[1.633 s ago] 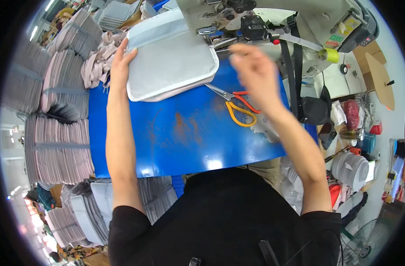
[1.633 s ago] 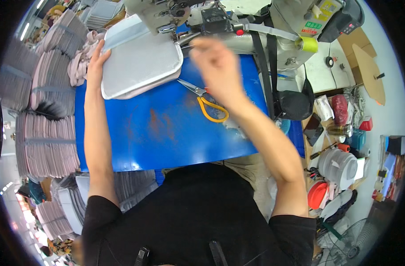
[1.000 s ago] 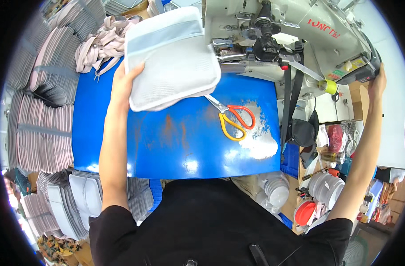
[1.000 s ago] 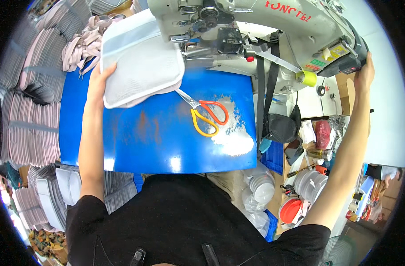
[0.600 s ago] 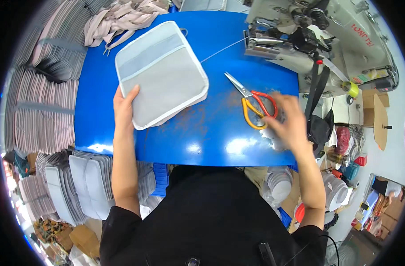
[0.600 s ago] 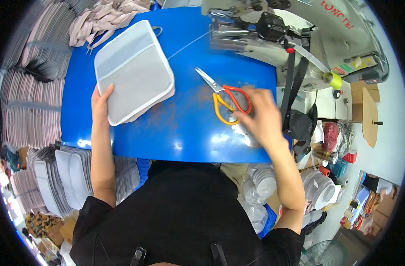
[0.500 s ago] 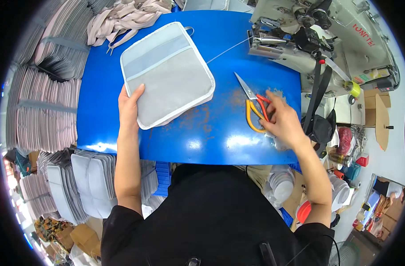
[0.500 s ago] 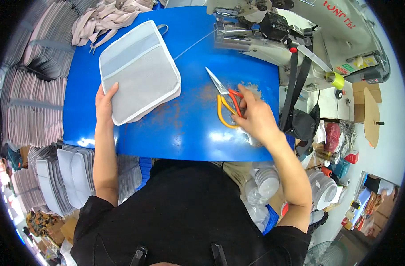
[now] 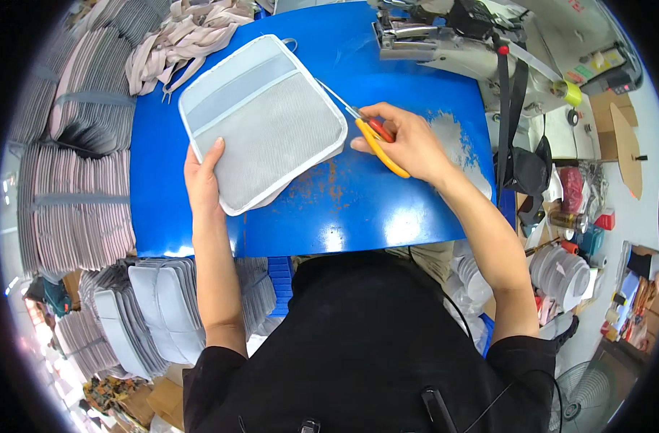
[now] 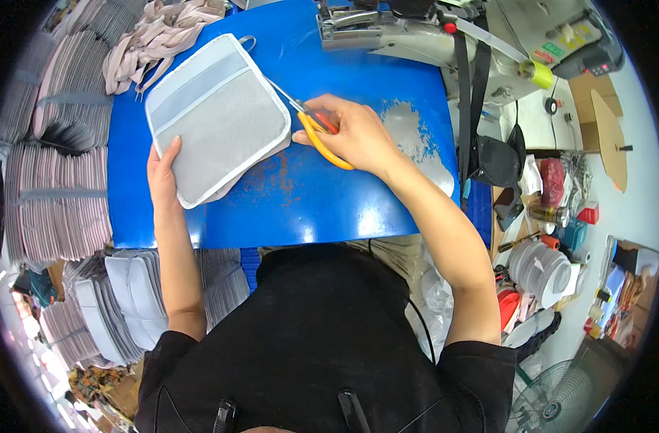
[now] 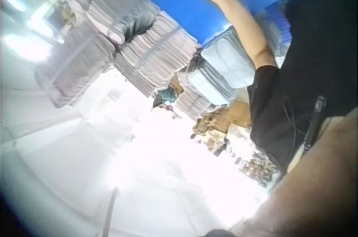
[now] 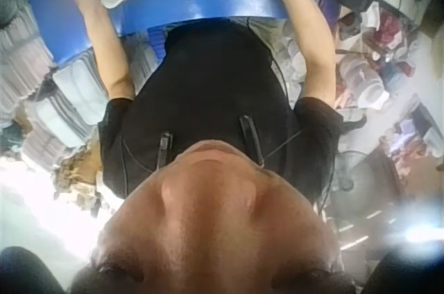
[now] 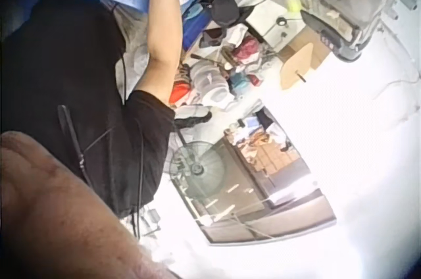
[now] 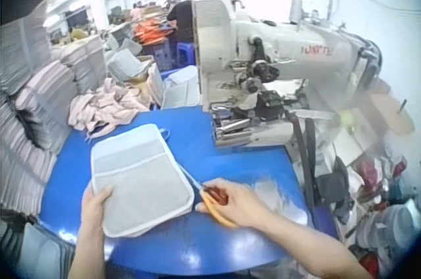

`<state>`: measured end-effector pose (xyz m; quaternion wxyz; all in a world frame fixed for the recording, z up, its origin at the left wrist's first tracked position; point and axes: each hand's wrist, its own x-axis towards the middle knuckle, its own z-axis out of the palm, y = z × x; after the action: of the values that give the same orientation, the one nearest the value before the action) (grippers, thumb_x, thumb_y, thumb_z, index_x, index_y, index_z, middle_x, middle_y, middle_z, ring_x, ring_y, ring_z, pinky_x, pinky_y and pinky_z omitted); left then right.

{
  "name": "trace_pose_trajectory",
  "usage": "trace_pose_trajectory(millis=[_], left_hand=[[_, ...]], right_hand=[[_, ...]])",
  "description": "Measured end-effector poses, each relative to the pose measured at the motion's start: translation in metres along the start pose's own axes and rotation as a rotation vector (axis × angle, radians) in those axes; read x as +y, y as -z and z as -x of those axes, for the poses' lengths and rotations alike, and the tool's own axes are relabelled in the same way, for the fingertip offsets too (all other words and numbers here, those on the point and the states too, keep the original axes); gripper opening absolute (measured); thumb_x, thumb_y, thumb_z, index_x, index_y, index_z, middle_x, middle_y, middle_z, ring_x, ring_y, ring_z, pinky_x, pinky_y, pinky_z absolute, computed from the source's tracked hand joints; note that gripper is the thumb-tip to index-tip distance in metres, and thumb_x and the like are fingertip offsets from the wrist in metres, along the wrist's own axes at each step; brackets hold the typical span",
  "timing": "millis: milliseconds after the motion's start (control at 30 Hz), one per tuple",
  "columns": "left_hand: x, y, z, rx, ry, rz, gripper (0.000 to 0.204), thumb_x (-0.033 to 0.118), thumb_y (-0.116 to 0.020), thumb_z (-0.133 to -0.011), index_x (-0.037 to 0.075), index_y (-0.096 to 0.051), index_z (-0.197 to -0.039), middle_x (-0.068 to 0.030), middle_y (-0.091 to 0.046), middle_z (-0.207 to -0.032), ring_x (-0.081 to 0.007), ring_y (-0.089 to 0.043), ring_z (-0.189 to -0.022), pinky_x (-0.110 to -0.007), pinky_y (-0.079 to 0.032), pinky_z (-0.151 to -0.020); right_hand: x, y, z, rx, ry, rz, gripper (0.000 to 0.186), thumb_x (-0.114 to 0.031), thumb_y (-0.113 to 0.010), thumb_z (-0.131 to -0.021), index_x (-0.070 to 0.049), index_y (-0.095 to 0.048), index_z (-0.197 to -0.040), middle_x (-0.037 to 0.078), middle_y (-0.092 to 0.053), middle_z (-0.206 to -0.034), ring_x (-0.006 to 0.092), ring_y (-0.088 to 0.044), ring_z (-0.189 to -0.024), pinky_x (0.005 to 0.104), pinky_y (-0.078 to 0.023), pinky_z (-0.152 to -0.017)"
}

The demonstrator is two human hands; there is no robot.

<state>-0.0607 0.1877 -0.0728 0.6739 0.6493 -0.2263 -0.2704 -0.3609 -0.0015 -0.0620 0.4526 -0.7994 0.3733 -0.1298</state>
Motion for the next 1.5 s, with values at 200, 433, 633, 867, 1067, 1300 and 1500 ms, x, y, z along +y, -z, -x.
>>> trace_pose_trajectory(millis=[200,433,633,867,1067,1300,1500], left_hand=[[0.080,-0.009,0.042,-0.022,-0.567,-0.502,0.039,0.004,-0.067,-0.098,-0.004,-0.059,-0.135,-0.0134,-0.070,-0.119,-0.0221,-0.067,-0.108,-0.035,-0.051,-0.098],[0.111,-0.054,0.081,-0.705,-0.690,-1.473,0.067,0.007,-0.080,-0.080,0.011,-0.059,-0.144,-0.0142,-0.062,-0.135,-0.0365,-0.066,-0.108,-0.043,-0.055,-0.091],[0.066,-0.078,0.059,-0.734,-0.718,-0.963,0.062,-0.002,-0.082,-0.076,0.006,-0.066,-0.135,-0.0160,-0.065,-0.133,-0.0310,-0.065,-0.118,-0.038,-0.054,-0.096],[0.029,-0.107,0.100,-0.847,-0.554,-0.636,0.044,-0.009,-0.069,-0.082,0.001,-0.071,-0.125,-0.0157,-0.072,-0.116,-0.0232,-0.069,-0.103,-0.033,-0.055,-0.083],[0.006,-0.096,0.141,-1.094,-0.364,-0.598,0.038,-0.012,-0.065,-0.086,0.000,-0.072,-0.122,-0.0156,-0.071,-0.116,-0.0220,-0.069,-0.100,-0.031,-0.054,-0.083],[0.013,-0.123,0.151,-1.334,-0.459,-0.613,0.039,-0.014,-0.066,-0.085,-0.001,-0.072,-0.121,-0.0169,-0.071,-0.116,-0.0241,-0.070,-0.097,-0.033,-0.055,-0.082],[0.011,-0.155,0.182,-1.524,-0.551,-0.558,0.038,-0.011,-0.070,-0.082,-0.001,-0.071,-0.120,-0.0178,-0.071,-0.118,-0.0282,-0.070,-0.103,-0.036,-0.054,-0.092]], right_hand=[[0.024,-0.008,-0.007,0.298,0.164,0.301,0.057,-0.042,-0.081,-0.085,-0.014,-0.068,-0.133,0.016,-0.073,-0.098,0.0359,-0.071,-0.092,0.0450,-0.056,-0.083],[0.014,-0.035,0.049,0.611,0.248,0.159,0.053,-0.018,-0.083,-0.084,-0.011,-0.067,-0.134,0.026,-0.057,-0.136,0.0435,-0.057,-0.125,0.0489,-0.048,-0.107],[0.021,-0.036,0.173,0.415,0.172,-0.401,0.029,-0.012,-0.078,-0.088,-0.004,-0.074,-0.115,0.010,-0.070,-0.108,0.0143,-0.065,-0.081,0.0271,-0.051,-0.069],[0.112,-0.082,0.263,0.799,-0.558,-0.232,0.041,-0.030,-0.072,-0.098,0.001,-0.064,-0.073,0.008,-0.049,-0.055,0.0132,-0.044,-0.054,0.0357,-0.037,-0.052],[0.165,-0.088,0.329,0.720,-0.835,0.104,0.035,-0.037,-0.071,-0.095,-0.002,-0.074,-0.102,0.016,-0.072,-0.096,0.0254,-0.068,-0.086,0.0407,-0.052,-0.079],[0.173,-0.100,0.332,0.847,-0.601,-0.178,0.041,-0.038,-0.071,-0.094,-0.003,-0.074,-0.114,0.021,-0.071,-0.114,0.0317,-0.068,-0.111,0.0410,-0.053,-0.096],[0.252,-0.101,0.411,0.964,-0.869,-0.266,0.047,-0.040,-0.072,-0.090,-0.001,-0.073,-0.117,0.023,-0.072,-0.120,0.0337,-0.069,-0.113,0.0424,-0.053,-0.097]])
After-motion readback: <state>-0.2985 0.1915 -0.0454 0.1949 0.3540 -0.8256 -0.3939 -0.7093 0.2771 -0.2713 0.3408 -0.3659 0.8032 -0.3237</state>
